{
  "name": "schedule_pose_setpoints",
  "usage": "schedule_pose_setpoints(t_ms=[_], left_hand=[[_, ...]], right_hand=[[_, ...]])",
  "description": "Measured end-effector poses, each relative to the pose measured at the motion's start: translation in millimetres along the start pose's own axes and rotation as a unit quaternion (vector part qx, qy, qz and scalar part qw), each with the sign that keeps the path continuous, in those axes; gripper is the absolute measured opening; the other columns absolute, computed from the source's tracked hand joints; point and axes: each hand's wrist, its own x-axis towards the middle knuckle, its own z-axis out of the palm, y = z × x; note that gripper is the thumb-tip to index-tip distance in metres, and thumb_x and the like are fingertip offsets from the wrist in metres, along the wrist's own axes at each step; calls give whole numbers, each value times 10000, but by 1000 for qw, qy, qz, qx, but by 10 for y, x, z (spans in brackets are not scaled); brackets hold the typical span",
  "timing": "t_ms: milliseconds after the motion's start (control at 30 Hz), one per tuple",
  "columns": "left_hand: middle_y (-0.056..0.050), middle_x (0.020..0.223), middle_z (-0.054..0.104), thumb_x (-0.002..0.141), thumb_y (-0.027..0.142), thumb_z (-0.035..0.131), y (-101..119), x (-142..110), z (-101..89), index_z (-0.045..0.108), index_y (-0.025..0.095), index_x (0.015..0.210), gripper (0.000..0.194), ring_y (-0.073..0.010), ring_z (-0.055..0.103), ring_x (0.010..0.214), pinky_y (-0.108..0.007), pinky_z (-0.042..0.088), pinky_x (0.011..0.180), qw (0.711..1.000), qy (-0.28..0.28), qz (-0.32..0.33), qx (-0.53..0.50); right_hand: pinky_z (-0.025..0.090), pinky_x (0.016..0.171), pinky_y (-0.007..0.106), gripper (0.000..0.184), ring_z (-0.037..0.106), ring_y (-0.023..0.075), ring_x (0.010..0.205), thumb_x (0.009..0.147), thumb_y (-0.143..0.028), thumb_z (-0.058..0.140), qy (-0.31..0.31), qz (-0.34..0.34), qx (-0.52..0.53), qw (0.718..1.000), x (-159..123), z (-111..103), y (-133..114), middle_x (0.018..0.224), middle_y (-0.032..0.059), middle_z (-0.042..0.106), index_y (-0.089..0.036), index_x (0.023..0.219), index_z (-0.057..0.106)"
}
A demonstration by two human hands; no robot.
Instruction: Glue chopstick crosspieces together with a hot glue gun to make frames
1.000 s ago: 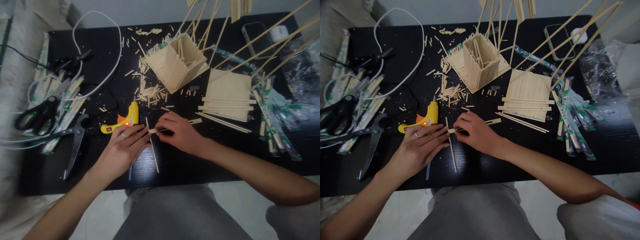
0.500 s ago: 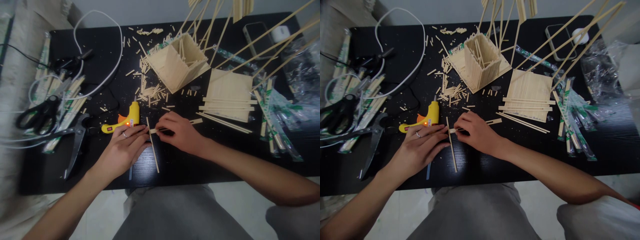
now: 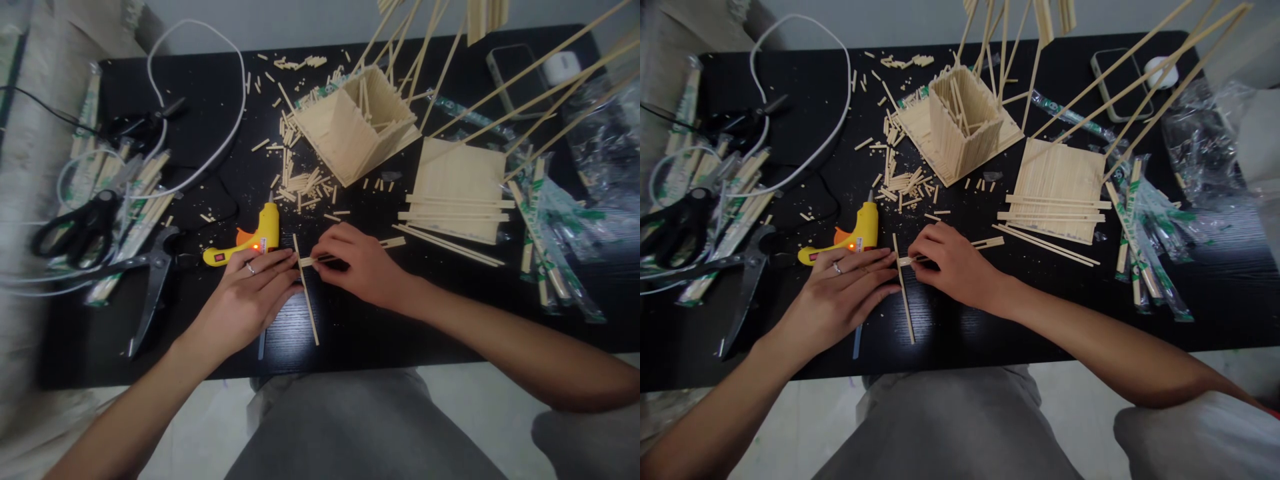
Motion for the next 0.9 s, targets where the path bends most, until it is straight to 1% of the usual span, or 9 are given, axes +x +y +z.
schedule_pose_setpoints(t_ms=[100,233,433,533,667,733,900], left_hand=[[-75,1232,821,1031,208,694,-6,-8,6,731,168,1150,131,-258,759,1214,-439,483,1045,1000,1,-2,-7],[-72,1259,815,1036,225,690,-9,-7,8,719,173,1244,217,-251,760,1210,-436,502,1027,1000,1,0,0],[-64,1294,803,1065,260,650,-5,-9,8,703,179,1282,238,-253,744,1247,-450,497,1020,1000,-8,6,28],[-64,1312,796,1065,262,649,-6,-19,12,707,182,1289,245,-261,731,1271,-454,493,1026,999,-14,6,29],[-49,1316,795,1052,251,666,-9,-25,12,708,227,1336,288,-260,730,1271,-456,501,1037,1000,-17,-7,8],[-43,1315,796,1057,256,659,-6,-21,8,713,234,1321,270,-251,736,1258,-448,505,1028,1000,-16,-6,8],[-70,1291,804,1056,249,661,4,-6,-4,719,173,1260,225,-254,742,1247,-437,502,1020,1000,-10,6,21]], right_hand=[[545,879,374,71,664,227,982,1005,-140,678,-1,3,0,1000,-1,8,10,1016,64,720,-204,986,703],[544,881,375,67,659,228,982,1003,-142,674,-4,3,-4,1000,-4,13,17,1014,65,713,-203,984,693],[542,878,360,86,655,228,975,977,-118,678,-3,14,-6,1000,-1,4,-10,1002,64,701,-199,985,652],[539,871,362,107,644,230,964,964,-116,667,-5,14,-10,1000,2,-1,-17,977,55,687,-212,947,622],[534,868,363,141,637,225,957,975,-122,650,-9,7,-10,1000,2,-3,-15,960,49,675,-222,886,605],[531,862,357,152,636,220,945,976,-123,654,-6,5,-10,1000,2,-2,-15,949,44,668,-224,874,605],[535,866,352,150,635,216,942,962,-105,658,0,1,-19,1000,3,5,-20,943,46,663,-213,871,608]])
